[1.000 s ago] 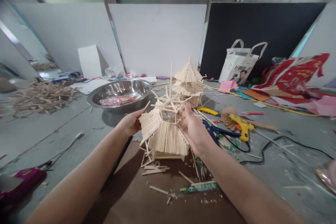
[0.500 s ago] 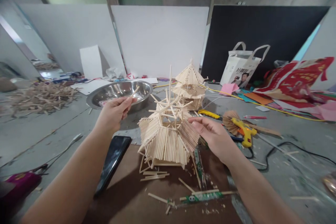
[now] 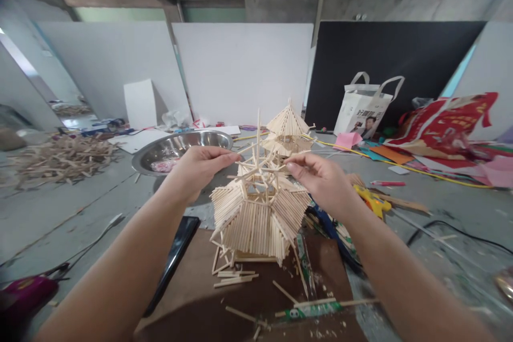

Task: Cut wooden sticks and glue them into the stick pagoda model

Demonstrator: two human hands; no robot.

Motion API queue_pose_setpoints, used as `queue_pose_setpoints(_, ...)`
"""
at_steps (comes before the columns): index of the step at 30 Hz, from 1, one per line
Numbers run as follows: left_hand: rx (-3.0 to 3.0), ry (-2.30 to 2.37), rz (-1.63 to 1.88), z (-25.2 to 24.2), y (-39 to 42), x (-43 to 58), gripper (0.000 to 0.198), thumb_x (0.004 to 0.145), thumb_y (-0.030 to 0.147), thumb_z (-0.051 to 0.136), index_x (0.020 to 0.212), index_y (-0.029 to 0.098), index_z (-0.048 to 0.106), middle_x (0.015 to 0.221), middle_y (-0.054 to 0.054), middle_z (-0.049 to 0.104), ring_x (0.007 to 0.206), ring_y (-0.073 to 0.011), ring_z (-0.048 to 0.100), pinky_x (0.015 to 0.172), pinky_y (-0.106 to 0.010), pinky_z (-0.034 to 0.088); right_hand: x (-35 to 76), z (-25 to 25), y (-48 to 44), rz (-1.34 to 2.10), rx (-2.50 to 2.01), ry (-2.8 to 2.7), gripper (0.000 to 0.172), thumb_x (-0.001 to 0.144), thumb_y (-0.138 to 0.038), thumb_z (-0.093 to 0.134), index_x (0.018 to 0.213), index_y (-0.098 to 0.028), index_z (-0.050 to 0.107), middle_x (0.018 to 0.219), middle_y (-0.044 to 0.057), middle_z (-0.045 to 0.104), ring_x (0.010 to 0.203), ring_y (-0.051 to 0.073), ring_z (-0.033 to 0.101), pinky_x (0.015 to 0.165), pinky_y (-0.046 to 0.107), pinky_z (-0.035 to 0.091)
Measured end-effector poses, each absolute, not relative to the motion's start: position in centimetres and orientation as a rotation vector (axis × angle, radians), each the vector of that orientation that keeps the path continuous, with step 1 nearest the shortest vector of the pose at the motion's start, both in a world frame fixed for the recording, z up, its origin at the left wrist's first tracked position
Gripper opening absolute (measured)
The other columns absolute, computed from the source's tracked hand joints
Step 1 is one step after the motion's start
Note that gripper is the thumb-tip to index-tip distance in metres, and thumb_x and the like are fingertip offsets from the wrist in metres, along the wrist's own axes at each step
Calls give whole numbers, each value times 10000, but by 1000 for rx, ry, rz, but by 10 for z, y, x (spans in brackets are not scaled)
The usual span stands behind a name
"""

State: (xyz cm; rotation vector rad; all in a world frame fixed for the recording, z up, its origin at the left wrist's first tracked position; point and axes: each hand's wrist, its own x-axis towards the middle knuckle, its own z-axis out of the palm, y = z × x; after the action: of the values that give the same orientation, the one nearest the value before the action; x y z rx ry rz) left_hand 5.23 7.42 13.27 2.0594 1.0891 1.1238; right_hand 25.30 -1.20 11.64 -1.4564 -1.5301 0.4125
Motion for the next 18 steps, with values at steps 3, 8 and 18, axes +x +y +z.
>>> queue_pose_setpoints(3, 2082, 1105, 936, 140, 71, 54, 212, 678, 321, 516, 621, 160, 641, 411, 30, 420, 379, -54, 325, 385, -222, 224, 248, 119, -4, 384, -1444, -1603, 246, 743, -390, 484, 843, -203, 609, 811, 36, 640, 675, 141, 558, 586, 271, 432)
queue_pose_setpoints(8, 2193, 1176, 872, 146, 60, 49, 245, 701, 312, 477, 578, 150, 613, 409, 50, 286, 382, -45, 219, 381, -219, 171, 237, 125, 12, 44, -1409, -1781, 213, 749, -315, 493, 878, -189, 607, 729, 20, 630, 541, 105, 511, 518, 251, 399)
queue_pose_setpoints(18, 2415, 1191, 948, 144, 40, 48, 311, 733, 251, 424, 439, 148, 426, 437, 50, 243, 434, -55, 233, 417, -215, 194, 224, 135, 30, -493, -1361, -2187, 290, 799, -310, 413, 1013, -232, 593, 866, 50, 639, 759, 154, 556, 581, 251, 375)
